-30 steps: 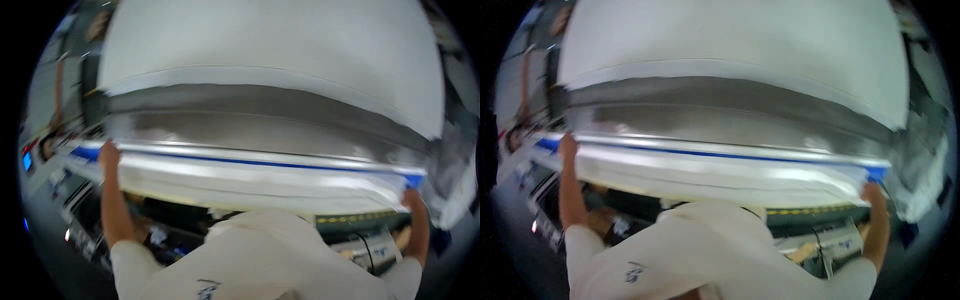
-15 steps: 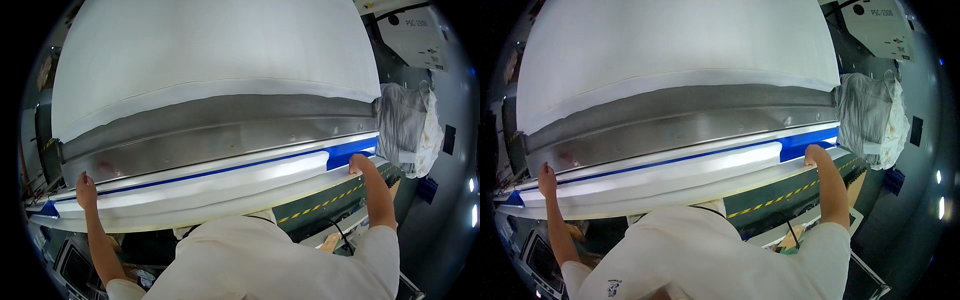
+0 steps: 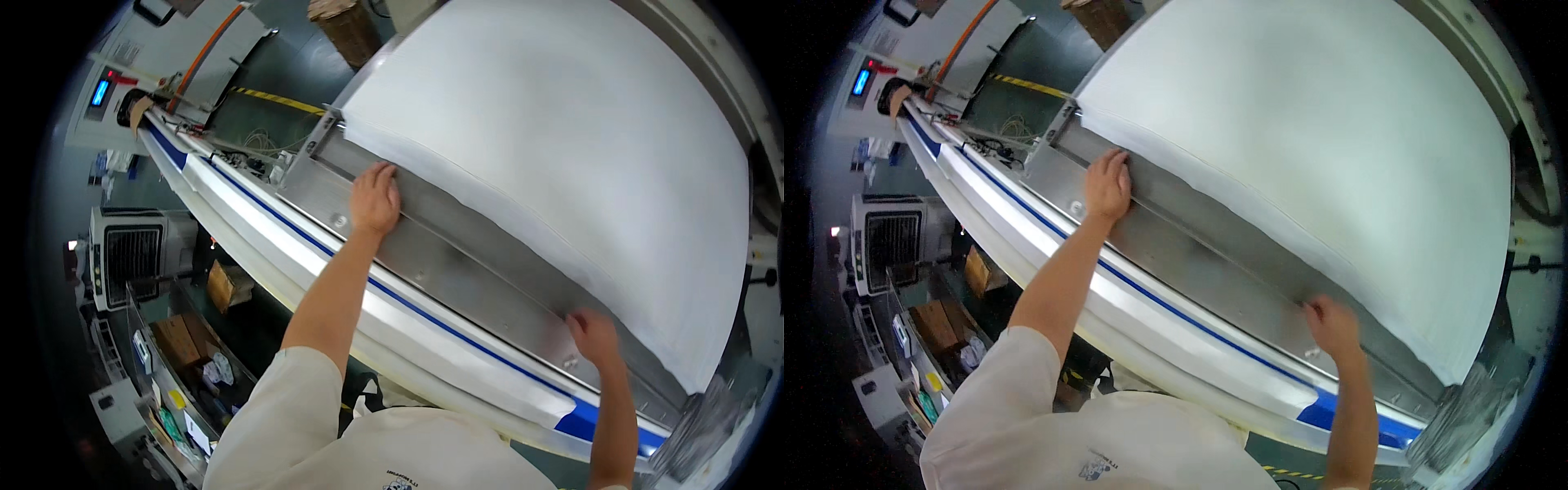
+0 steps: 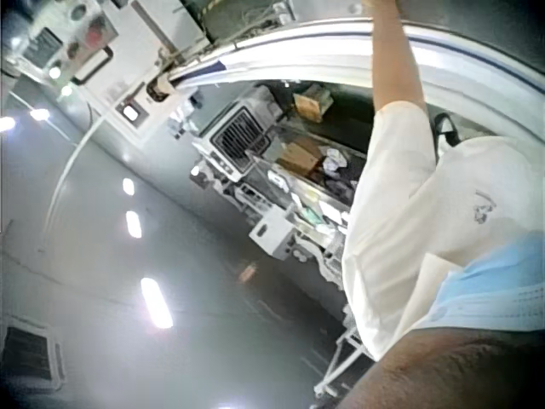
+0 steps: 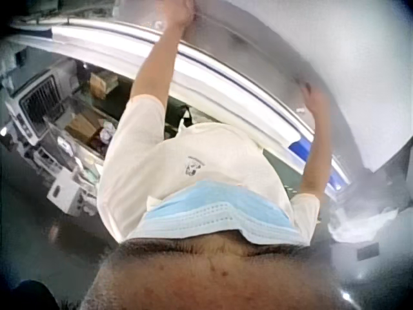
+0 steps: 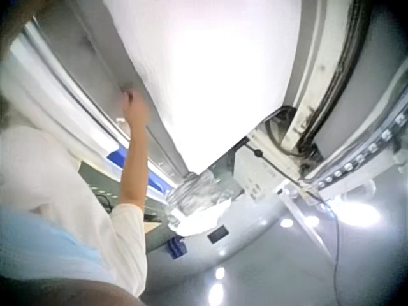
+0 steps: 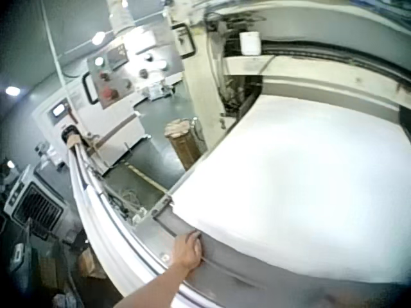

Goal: The person repeatedly folds large white sheets of material on a metal workbench. They align the edges of the sheets and fold them in half, then smooth the folded material with their hands.

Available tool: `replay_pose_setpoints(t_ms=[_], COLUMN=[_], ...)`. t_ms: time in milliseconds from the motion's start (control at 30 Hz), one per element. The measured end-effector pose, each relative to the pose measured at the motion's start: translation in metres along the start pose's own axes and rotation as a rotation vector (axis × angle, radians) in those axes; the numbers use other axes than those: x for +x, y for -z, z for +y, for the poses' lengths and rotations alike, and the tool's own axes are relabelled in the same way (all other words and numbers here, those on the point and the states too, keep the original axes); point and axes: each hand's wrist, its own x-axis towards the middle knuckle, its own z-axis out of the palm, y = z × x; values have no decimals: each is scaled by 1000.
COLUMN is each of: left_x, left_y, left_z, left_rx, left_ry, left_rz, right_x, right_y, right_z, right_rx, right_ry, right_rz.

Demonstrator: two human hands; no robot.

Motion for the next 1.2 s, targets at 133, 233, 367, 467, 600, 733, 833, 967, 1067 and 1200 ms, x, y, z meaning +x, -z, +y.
replay_pose_setpoints(t_ms=[133, 233, 367, 467, 600, 733, 833, 967, 1067, 1200], left_x=[-1, 6, 11, 10, 11, 13, 16, 56, 89, 104], left_y=[10, 7, 5, 8, 9, 8, 11, 19, 19, 11], left_z=[-2, 8, 11, 8, 6, 5, 2, -20, -51, -69], left_rx=[-35, -101, -123, -120, -124, -142, -185, -135, 22, 113], left_ry=[30, 37, 32, 67, 96, 90, 112, 98, -30, -159], left_rz=[21, 19, 11, -16, -40, -46, -41, 78, 157, 130], right_x=[107, 182, 279, 308, 320, 322, 319, 322, 322, 326], right_y=[16, 21, 13, 13, 11, 5, 1, 1, 1, 0], right_z=[-163, -247, -313, -349, -364, -360, -360, -352, -355, -354], right_rx=[64, 204, 285, 303, 241, 220, 168, 112, 165, 145], right_ry=[314, 438, 570, 601, 557, 561, 534, 538, 588, 573], right_rz=[72, 114, 200, 200, 208, 314, 360, 440, 448, 464])
